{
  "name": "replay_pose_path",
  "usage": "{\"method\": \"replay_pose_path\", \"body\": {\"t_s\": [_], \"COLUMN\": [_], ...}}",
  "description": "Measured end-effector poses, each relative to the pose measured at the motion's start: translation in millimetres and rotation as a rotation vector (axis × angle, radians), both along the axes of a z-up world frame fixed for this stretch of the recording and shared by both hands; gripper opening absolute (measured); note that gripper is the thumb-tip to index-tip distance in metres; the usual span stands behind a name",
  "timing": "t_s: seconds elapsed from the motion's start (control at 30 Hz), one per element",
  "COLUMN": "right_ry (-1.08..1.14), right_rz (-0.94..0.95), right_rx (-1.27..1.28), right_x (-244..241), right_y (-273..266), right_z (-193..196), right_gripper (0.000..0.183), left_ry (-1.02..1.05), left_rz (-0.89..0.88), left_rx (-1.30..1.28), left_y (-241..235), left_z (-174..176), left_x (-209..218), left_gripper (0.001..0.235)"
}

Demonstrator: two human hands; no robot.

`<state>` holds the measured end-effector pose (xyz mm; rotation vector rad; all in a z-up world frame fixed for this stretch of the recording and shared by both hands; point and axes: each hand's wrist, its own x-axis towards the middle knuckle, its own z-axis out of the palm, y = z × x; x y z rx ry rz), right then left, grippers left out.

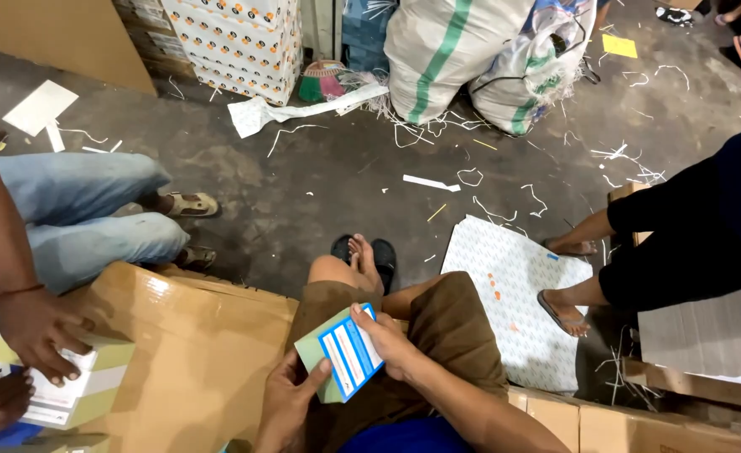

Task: The person applies and secures paper bands around stacks of small printed pads.

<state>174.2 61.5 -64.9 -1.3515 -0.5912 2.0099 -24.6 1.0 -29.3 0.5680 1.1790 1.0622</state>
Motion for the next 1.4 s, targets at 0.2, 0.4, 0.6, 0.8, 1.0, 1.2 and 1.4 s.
{"method": "replay_pose_path", "body": {"t_s": [0.2, 0.4, 0.6, 0.8, 1.0, 1.2, 1.4], "right_ry": [0.060, 0.114, 0.030, 0.138, 0.178, 0.193, 0.249], "right_rz": [-0.026, -0.064, 0.075, -0.033, -0.049, -0.090, -0.105], "right_rx": [-0.068, -0.069, 0.097, 0.017, 0.005, 0.004, -0.024], "right_x": [5, 9, 19, 10, 9, 13, 13], "right_y": [-8, -12, -9, -13, -14, -18, -18], "right_z": [8, 6, 10, 29, 26, 32, 39], "right_gripper": [0.053, 0.051, 0.056, 0.060, 0.065, 0.064, 0.065], "left_ry": [0.062, 0.052, 0.019, -0.024, -0.060, -0.063, -0.113], "left_rz": [-0.055, -0.030, -0.017, 0.028, 0.021, -0.003, 0.001], "left_rx": [-0.045, -0.068, -0.027, -0.032, -0.047, -0.034, -0.064], "left_y": [0, -1, -7, -7, 0, -2, -1], "left_z": [-18, 8, 15, 14, 30, 35, 50], "left_x": [5, 11, 11, 8, 10, 11, 14], "left_gripper": [0.045, 0.048, 0.048, 0.044, 0.040, 0.038, 0.036]}}
